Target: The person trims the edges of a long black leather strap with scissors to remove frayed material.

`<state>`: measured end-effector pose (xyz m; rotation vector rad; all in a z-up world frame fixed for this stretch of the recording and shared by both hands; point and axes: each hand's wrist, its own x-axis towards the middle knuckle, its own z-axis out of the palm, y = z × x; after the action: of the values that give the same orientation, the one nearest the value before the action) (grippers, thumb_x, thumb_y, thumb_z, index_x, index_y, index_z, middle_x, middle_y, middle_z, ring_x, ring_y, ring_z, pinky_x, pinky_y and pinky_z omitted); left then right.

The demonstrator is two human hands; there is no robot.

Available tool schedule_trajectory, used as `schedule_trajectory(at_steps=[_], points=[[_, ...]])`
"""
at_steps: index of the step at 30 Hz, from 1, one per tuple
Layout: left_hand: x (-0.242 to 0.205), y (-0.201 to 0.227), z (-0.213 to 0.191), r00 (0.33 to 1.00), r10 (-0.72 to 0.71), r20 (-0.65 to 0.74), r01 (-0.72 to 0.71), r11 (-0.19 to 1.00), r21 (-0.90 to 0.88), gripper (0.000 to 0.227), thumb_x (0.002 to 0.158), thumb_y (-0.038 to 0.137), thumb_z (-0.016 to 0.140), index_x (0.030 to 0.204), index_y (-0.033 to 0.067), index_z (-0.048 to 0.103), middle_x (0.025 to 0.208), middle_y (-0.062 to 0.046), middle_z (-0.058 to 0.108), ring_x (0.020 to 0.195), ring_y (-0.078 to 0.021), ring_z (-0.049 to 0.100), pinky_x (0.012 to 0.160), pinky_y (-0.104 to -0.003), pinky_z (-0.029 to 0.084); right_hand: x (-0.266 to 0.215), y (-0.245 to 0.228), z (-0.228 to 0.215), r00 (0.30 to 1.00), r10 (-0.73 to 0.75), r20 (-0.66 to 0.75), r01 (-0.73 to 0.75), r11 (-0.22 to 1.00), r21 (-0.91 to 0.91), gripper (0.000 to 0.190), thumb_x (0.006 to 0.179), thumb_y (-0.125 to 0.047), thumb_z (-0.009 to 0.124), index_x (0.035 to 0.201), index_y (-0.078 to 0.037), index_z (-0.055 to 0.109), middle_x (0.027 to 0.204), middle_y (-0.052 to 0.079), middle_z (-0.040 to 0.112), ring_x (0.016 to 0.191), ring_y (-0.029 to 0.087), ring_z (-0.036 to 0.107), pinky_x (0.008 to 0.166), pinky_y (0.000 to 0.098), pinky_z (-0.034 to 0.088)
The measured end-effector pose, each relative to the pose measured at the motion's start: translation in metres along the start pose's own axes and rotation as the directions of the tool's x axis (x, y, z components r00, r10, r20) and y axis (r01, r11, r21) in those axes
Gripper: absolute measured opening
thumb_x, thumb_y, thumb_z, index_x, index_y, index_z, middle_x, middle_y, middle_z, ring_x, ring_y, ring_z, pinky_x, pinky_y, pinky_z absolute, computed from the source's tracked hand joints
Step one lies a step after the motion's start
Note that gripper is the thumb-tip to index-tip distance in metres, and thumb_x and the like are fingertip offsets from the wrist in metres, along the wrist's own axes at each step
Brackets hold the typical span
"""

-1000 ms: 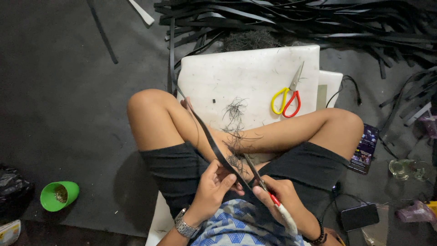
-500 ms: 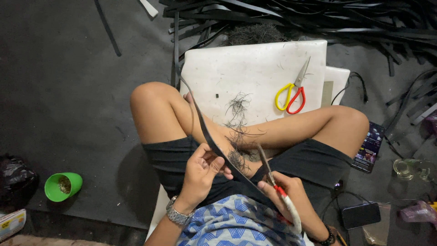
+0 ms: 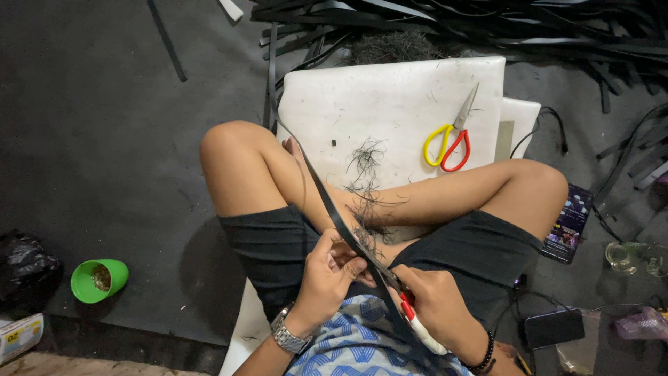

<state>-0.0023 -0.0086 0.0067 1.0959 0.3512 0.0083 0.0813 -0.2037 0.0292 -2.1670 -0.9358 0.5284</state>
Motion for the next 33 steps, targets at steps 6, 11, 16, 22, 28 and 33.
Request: schedule_trajectory(at_steps=[6,11,16,22,28,33], points=[[-0.003,0.0,-0.002,1.0,-0.02,0.018,0.02,1.0,0.023,0.026,0.095,-0.006,0.062,0.118,-0.0015,0.05,0.096,-0.016,0.064,0.077,-0.0201,0.068,0.069,-0.031,0.065,-0.005,0.003,0.005,1.0,0.016,-0.016,-0.016,0.999,-0.046,0.008,0.076,-0.016,0.073,0.079,-0.011,0.069,0.055,0.003,0.063,0.037,0.02,0.048,0.04,0.0333,0.042],[-0.001,-0.007,-0.012,1.0,-0.008,0.027,0.009,0.999,-0.032,0.032,0.095,0.002,0.063,0.124,-0.0017,0.049,0.102,-0.017,0.062,0.083,-0.0223,0.068,0.074,-0.035,0.066,-0.007,0.005,0.008,0.999,0.033,-0.012,-0.033,0.999,0.007,0.01,0.079,-0.018,0.072,0.08,-0.01,0.066,0.055,0.002,0.061,0.038,0.017,0.044,0.04,0.0316,0.038],[0.006,-0.003,-0.026,0.999,0.002,-0.042,-0.006,0.996,-0.087,0.024,0.099,0.006,0.06,0.119,-0.0062,0.058,0.1,-0.017,0.066,0.082,-0.021,0.067,0.073,-0.034,0.063,-0.008,0.002,0.009,1.0,0.031,-0.003,-0.031,0.999,0.035,0.012,0.083,-0.022,0.071,0.078,-0.011,0.067,0.055,0.0,0.063,0.037,0.014,0.045,0.039,0.0292,0.039],[0.002,-0.005,-0.016,0.999,0.007,-0.037,-0.01,0.997,-0.083,0.014,0.097,0.002,0.064,0.108,-0.0049,0.057,0.091,-0.014,0.066,0.077,-0.0194,0.069,0.071,-0.032,0.066,-0.006,0.001,0.009,0.999,0.037,0.023,-0.037,0.999,-0.023,0.013,0.082,-0.024,0.069,0.083,-0.012,0.066,0.058,0.003,0.064,0.042,0.019,0.049,0.045,0.033,0.04],[0.001,-0.007,-0.014,0.998,0.017,-0.063,-0.022,0.996,-0.091,0.014,0.098,-0.001,0.062,0.11,-0.0048,0.057,0.093,-0.015,0.067,0.077,-0.0194,0.068,0.071,-0.032,0.066,-0.006,0.002,0.012,0.998,0.069,0.011,-0.069,0.997,0.046,0.014,0.081,-0.02,0.073,0.076,-0.011,0.064,0.054,0.0,0.062,0.039,0.015,0.043,0.04,0.0299,0.038],[0.001,-0.007,-0.013,0.998,0.026,-0.055,-0.029,0.998,-0.054,0.015,0.098,0.001,0.063,0.11,-0.0037,0.057,0.091,-0.014,0.066,0.076,-0.018,0.069,0.07,-0.032,0.067,-0.008,0.007,0.014,0.999,0.043,0.016,-0.044,0.994,0.095,0.012,0.083,-0.019,0.071,0.077,-0.01,0.065,0.054,-0.001,0.061,0.037,0.012,0.042,0.037,0.0282,0.036]])
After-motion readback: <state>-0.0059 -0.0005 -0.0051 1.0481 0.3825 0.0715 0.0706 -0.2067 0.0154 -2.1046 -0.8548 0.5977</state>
